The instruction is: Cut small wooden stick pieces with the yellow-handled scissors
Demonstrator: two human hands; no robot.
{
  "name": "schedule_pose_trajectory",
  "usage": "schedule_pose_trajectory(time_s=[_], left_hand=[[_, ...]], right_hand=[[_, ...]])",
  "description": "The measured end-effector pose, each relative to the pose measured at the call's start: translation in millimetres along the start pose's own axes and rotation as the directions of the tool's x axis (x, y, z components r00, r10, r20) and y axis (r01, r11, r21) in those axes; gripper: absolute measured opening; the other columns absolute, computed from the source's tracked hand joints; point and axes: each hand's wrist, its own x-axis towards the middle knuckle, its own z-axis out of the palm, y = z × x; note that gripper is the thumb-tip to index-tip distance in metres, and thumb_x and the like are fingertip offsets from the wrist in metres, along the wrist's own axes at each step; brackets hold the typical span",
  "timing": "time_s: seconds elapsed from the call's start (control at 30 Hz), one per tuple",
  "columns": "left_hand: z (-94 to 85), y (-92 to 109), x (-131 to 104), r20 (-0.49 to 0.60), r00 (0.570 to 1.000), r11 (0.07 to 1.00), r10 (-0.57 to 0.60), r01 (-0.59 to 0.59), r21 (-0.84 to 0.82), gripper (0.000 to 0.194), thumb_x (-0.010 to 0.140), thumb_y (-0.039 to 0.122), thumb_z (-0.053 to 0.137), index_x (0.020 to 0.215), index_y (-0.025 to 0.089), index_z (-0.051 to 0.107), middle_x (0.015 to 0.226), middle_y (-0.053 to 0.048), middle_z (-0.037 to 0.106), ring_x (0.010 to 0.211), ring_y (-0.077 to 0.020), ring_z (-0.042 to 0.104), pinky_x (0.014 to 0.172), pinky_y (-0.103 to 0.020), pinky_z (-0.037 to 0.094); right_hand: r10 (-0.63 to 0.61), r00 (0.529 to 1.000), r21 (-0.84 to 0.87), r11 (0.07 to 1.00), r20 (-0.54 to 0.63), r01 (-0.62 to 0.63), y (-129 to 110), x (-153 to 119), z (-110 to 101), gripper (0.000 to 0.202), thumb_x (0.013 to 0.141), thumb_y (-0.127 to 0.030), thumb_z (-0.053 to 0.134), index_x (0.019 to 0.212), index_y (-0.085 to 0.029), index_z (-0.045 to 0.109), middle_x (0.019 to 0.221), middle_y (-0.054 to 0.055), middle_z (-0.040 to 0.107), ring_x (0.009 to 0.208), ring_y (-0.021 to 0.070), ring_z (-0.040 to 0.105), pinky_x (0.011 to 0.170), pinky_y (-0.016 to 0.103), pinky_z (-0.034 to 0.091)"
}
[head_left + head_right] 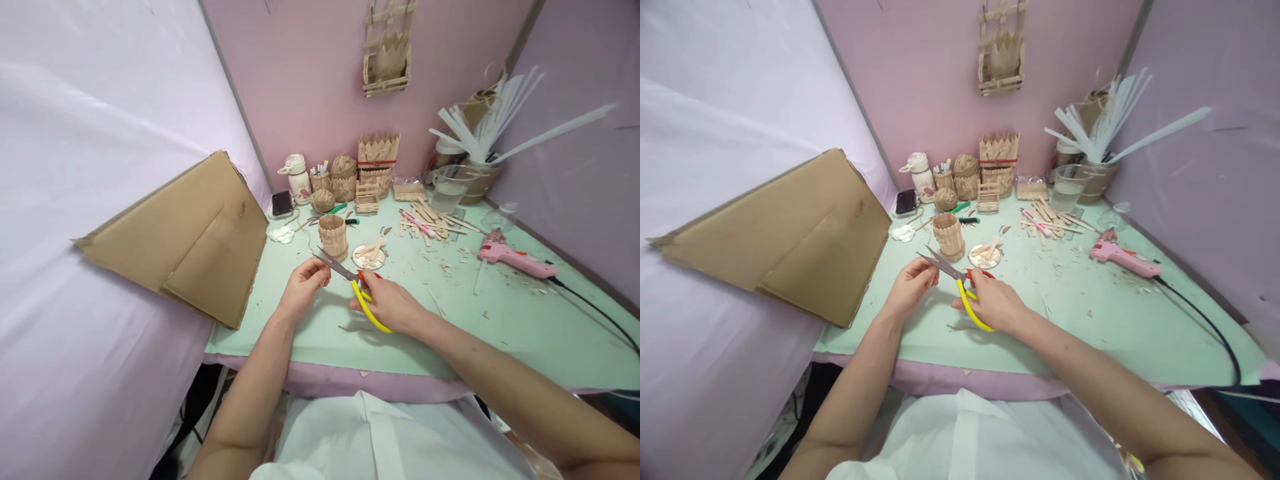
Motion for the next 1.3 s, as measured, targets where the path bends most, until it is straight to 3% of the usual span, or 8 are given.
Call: schedule_pose_trajectory(time_s=[0.3,0.57,0.87,1.1,1.3], left_hand=[[0.5,-3,0,0.018,1.000,1.000,0.004,-0.004,-0.011,0.016,0.073,0.031,0.062,0.081,0.017,0.063,0.062,0.001,0.050,0.060,-0.0092,0.045,0.058,-0.024,0.035],[-2.7,2,-2,0.075,0.990,0.987,-0.122,0.129,-0.091,0.020,0.071,0.032,0.065,0.081,0.016,0.062,0.069,0.002,0.048,0.062,-0.0064,0.042,0.061,-0.021,0.037],[-8.6,4,-1,0.125,0.972,0.976,-0.200,0.209,-0.062,0.023,0.068,0.035,0.069,0.080,0.015,0.064,0.066,0.003,0.046,0.060,-0.0058,0.039,0.055,-0.020,0.030],[-9.6,4,1,0.075,0.960,0.962,-0.271,0.269,0.035,0.026,0.065,0.034,0.071,0.082,0.015,0.069,0.078,-0.002,0.058,0.061,-0.0064,0.041,0.055,-0.021,0.029],[-7.7,5,1,0.049,0.963,0.964,-0.267,0.267,0.011,0.025,0.064,0.033,0.071,0.080,0.015,0.070,0.066,0.000,0.054,0.057,-0.0061,0.037,0.053,-0.021,0.027]], right_hand=[[-0.022,1.000,0.017,1.000,-0.009,0.022,0,-1,1,0.035,0.078,-0.056,0.050,0.089,-0.023,0.042,0.079,0.004,0.061,0.062,0.0175,0.054,0.052,0.025,0.025],[-0.061,0.996,0.153,0.987,0.060,0.051,-2,-6,-6,0.014,0.086,-0.033,0.041,0.079,-0.023,0.035,0.076,0.002,0.067,0.064,0.0160,0.055,0.054,0.024,0.029],[-0.117,0.990,0.058,0.992,0.074,0.113,6,-6,-6,0.011,0.085,-0.029,0.041,0.077,-0.023,0.035,0.069,0.002,0.065,0.068,0.0173,0.058,0.054,0.023,0.030],[-0.124,0.983,0.071,0.991,0.134,0.115,20,-3,-14,0.019,0.085,-0.041,0.043,0.080,-0.023,0.042,0.075,0.003,0.065,0.066,0.0164,0.056,0.056,0.024,0.032],[-0.084,0.989,0.011,0.996,0.118,0.083,20,-2,-19,0.031,0.081,-0.054,0.045,0.085,-0.023,0.044,0.073,0.001,0.060,0.062,0.0160,0.052,0.053,0.024,0.031]])
